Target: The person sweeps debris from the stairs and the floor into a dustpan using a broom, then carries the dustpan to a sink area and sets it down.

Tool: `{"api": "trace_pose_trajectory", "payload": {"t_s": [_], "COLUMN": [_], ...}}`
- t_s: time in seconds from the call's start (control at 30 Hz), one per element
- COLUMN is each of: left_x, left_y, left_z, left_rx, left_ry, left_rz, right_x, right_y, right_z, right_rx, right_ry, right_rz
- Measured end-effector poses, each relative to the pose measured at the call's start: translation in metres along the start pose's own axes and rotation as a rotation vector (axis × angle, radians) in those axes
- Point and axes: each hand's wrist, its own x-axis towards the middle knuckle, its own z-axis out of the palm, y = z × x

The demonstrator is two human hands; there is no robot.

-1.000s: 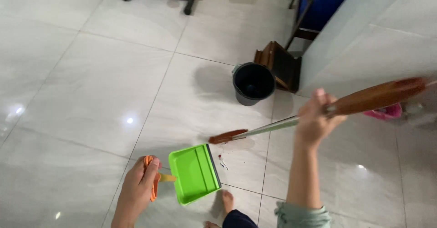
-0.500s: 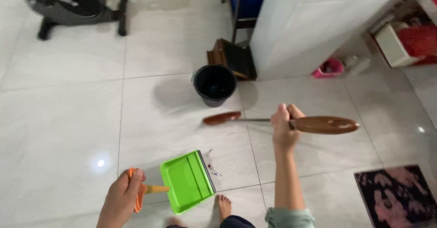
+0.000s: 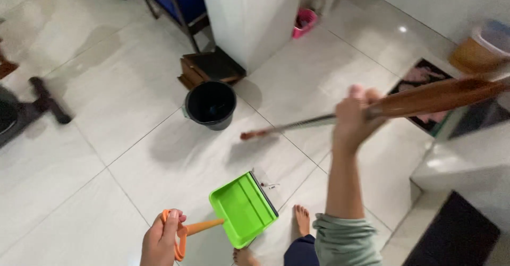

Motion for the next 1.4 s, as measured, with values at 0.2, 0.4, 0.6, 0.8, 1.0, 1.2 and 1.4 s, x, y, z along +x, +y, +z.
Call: {"api": "trace_pose_trajectory", "payload": {"t_s": [0.2,0.4,0.6,0.8,1.0,1.2,1.4], "left_x": [0.019,0.029,0.023,0.01,-0.007,-0.003,0.021], "left_y": [0.002,0.005,-0.008,-0.006,-0.01,-0.02,-0.04], "left_z": [-0.022,-0.034,-0.041,-0.031,-0.023,-0.012,0.0], "left_rx": [0.063,0.115,0.189,0.262,0.218,0.207,0.201], "left_ry": [-0.076,-0.146,-0.138,-0.057,0.025,0.065,0.047], "left_rz": [0.104,0.069,0.1,0.072,0.031,0.015,0.039], "right_x": [-0.092,-0.093,-0.065,-0.1,-0.11,-0.031,0.035], "right_y": [0.025,-0.059,-0.095,0.02,0.021,-0.017,-0.023], "right_z": [-0.03,-0.014,0.03,0.065,0.022,0.003,-0.012], "right_rx": [-0.308,-0.434,-0.218,-0.052,-0.072,0.049,0.103], "right_ry": [-0.038,0.279,0.254,-0.205,-0.5,-0.349,-0.154], "right_rz": [0.125,0.111,0.118,0.255,0.397,0.271,0.052]}}
